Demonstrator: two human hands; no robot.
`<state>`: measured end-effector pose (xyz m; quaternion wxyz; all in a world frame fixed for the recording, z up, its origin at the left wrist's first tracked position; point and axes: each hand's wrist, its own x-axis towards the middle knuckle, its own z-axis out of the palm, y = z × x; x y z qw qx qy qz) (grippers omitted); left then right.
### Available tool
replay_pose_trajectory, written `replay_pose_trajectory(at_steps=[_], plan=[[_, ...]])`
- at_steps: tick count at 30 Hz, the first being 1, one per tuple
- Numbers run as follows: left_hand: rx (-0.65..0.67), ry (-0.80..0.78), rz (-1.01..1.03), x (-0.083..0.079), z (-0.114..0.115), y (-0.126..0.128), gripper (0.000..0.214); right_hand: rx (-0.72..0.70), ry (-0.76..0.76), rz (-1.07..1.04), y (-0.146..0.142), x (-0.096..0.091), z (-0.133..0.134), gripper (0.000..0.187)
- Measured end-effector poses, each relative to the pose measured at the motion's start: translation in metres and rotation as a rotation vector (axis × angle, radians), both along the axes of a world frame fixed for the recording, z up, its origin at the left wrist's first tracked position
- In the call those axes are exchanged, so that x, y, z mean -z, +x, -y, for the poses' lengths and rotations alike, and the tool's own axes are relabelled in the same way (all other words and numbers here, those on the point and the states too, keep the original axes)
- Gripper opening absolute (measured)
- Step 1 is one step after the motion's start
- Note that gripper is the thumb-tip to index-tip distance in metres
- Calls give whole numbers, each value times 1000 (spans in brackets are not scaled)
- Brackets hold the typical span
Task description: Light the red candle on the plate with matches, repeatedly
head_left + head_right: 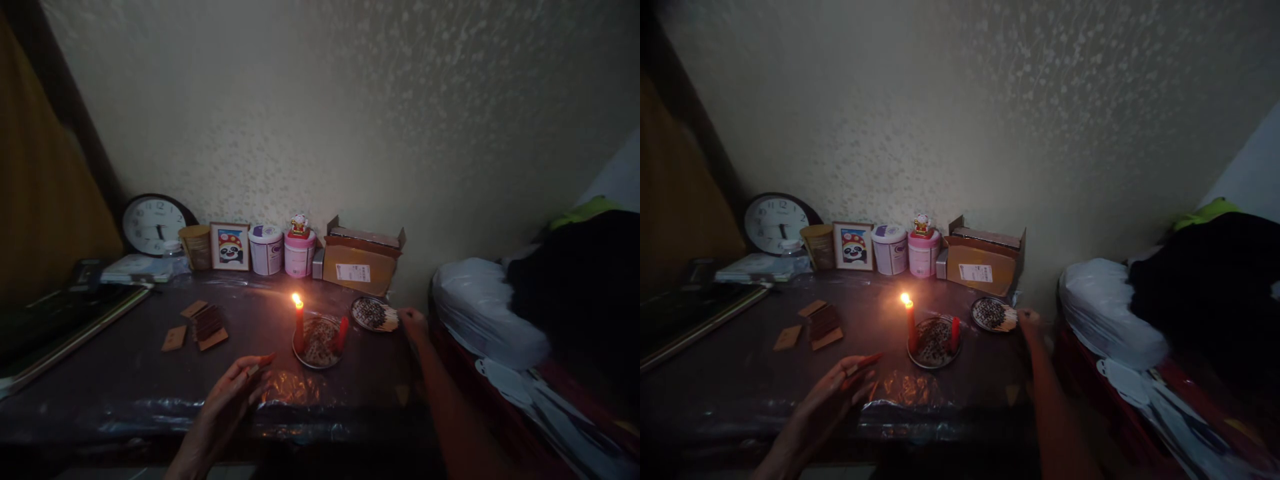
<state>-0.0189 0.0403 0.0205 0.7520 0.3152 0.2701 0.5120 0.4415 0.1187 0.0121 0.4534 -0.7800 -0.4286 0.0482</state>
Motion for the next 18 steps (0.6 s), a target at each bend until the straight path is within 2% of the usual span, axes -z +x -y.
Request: replay_pose_trajectory(at_steps=[4,8,13,18], plan=[[-39,-44,-6,-4,1,1,30,-26,-142,-6,-1,-1,-1,27],[-47,-57,1,-3,0,0,31,-25,-202,-8,-4,-3,-1,26],[-41,-34,5,2,-2,-1,28,-9,-175,-22,-9,-6,2,24],[-49,-28,15,5,-3,-2,27,30,-40,-48,-16,-19,8,20]])
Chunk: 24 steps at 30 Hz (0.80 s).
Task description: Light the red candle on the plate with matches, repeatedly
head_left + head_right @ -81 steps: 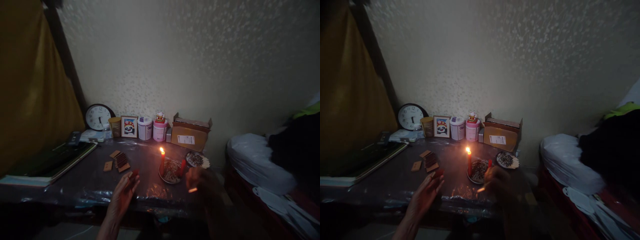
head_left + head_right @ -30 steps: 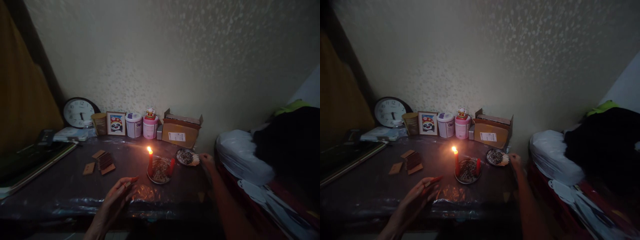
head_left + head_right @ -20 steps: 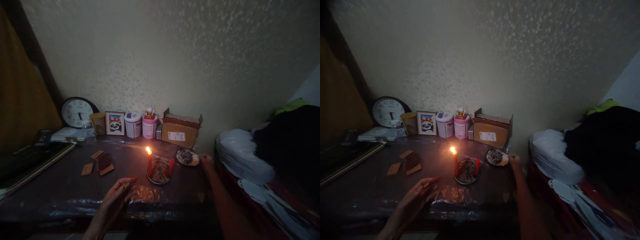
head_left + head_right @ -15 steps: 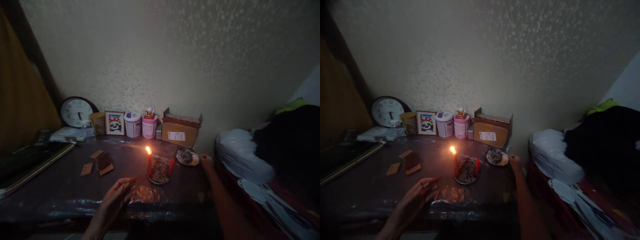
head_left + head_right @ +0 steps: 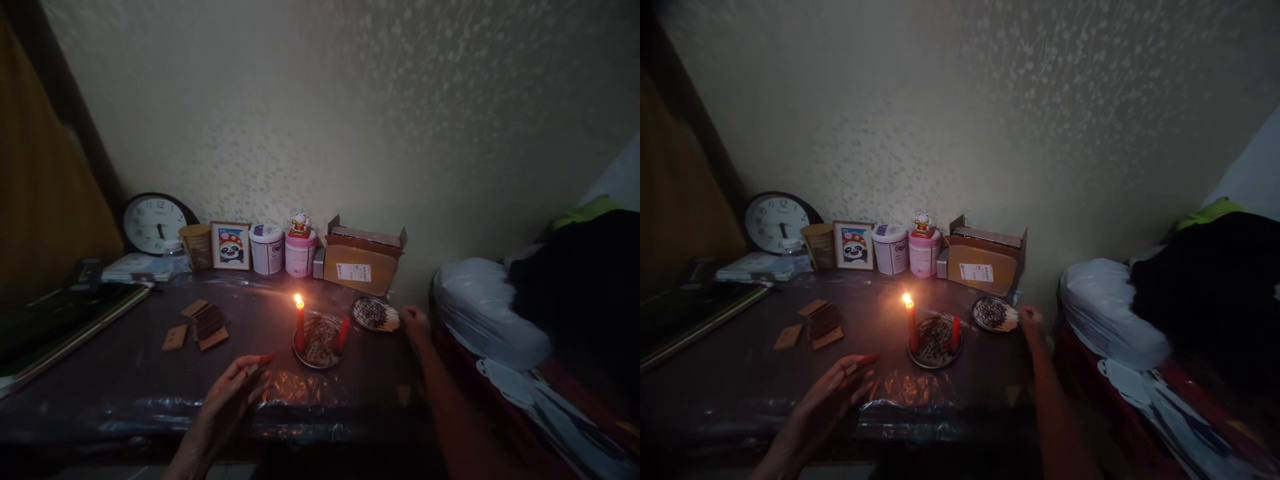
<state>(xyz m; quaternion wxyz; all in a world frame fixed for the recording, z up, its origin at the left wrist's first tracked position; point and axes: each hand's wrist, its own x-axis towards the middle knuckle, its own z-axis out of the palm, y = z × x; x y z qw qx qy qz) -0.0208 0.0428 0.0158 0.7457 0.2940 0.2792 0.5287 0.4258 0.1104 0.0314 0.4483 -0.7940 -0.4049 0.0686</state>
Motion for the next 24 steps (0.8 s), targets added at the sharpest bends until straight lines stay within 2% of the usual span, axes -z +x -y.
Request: replay_pose_trajectory(at_steps=[5,8,9,10,13,17,20,24], plan=[[17,5,-1,2,0,-3,27,11,228,-1,-25,-29,26,30],[44,6,-19,6,0,-1,25,-57,313,-18,-71,-43,60,31],[45,4,-26,7,0,0,24,-113,343,-25,-93,-45,72,30],[51,6,-30,7,0,3,25,-229,378,-45,-117,-46,85,27],[37,79,-62,6,4,9,30,-511,346,-53,-191,-42,116,20],[57,225,-192,-5,13,9,28,-709,382,-50,-265,-33,129,15],[90,312,-251,-11,19,2,29,-765,418,-47,-291,-22,125,14],[90,336,-297,-9,24,-3,33,-725,396,-59,-296,-1,119,12]])
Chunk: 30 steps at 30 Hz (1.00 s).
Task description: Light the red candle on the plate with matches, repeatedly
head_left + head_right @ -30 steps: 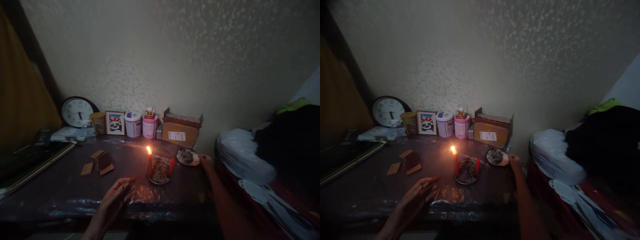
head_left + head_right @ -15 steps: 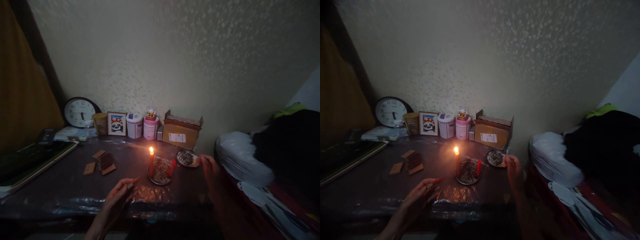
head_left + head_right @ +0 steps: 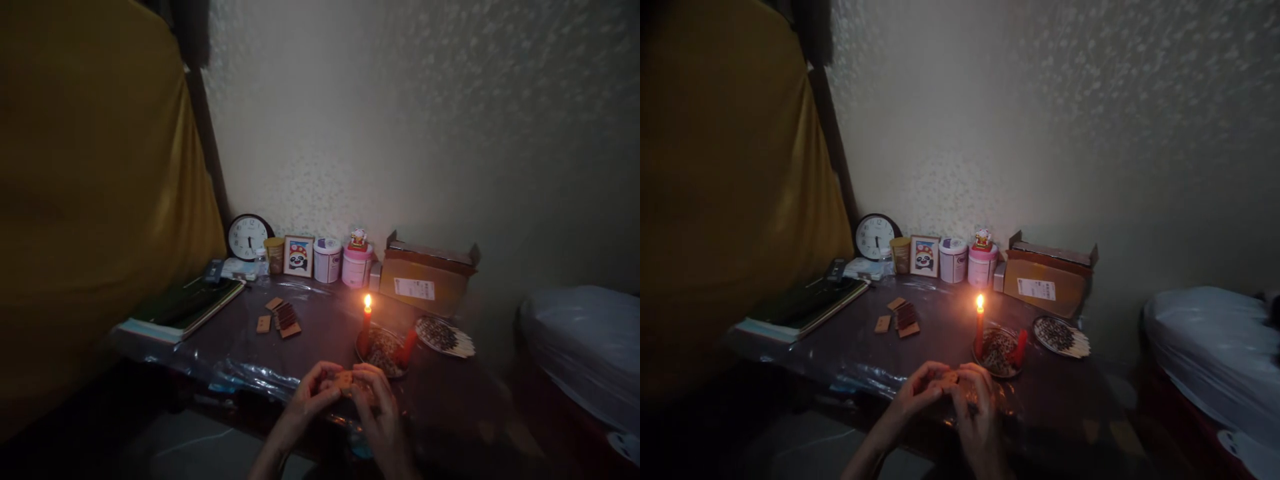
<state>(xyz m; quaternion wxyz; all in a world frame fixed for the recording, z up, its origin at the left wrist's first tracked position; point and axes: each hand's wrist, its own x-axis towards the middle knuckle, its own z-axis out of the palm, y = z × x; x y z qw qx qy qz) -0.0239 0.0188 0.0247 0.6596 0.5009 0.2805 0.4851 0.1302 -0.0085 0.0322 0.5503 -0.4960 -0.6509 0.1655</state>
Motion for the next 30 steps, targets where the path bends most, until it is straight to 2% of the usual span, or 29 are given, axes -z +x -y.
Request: replay_pose_trajectory(at_steps=[5,15,23,30], plan=[[65,-3,1,7,4,4,33,-15,-33,-12,7,13,3,13],[70,3,4,7,11,12,36,-55,-1,10,16,15,7,12],[66,16,23,2,13,12,32,-80,31,28,15,13,8,11],[58,35,28,4,12,10,32,-81,20,46,14,18,5,11]])
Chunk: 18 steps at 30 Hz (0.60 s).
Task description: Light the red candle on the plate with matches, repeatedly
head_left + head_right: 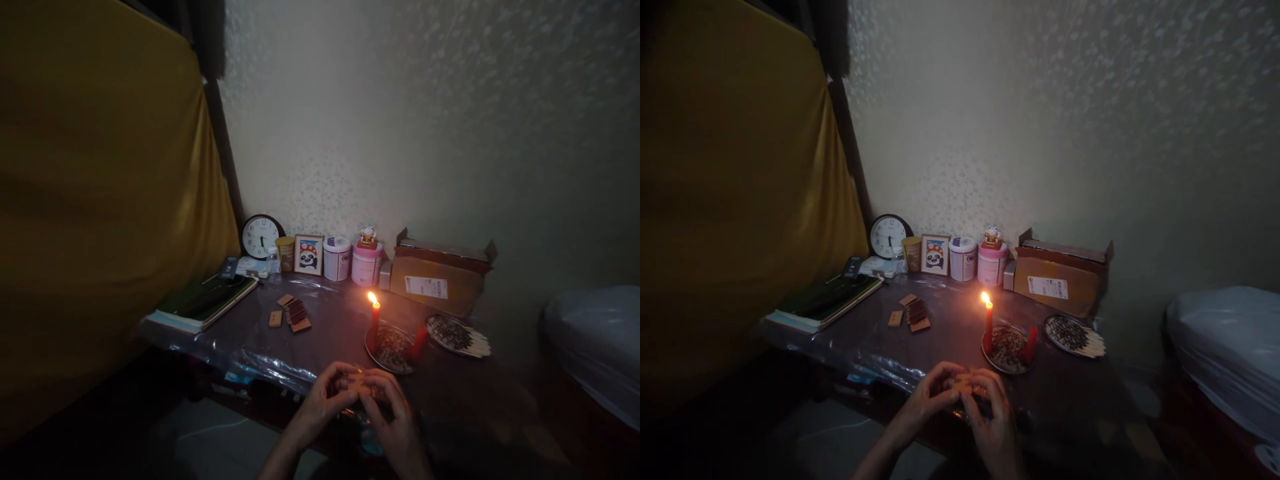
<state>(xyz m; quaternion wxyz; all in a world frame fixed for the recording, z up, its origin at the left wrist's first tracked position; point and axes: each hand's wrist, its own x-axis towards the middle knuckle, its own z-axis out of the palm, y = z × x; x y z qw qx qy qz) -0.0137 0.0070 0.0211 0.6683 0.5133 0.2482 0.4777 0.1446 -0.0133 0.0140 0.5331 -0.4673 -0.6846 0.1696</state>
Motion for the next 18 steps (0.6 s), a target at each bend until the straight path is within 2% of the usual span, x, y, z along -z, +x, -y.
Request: replay_pose_trajectory(at_steps=[7,18], plan=[[-8,11,1,-5,3,-1,30,23,7,8,-3,-2,0,10],[-33,0,3,-8,4,1,27,-24,3,-16,-4,1,-3,10]])
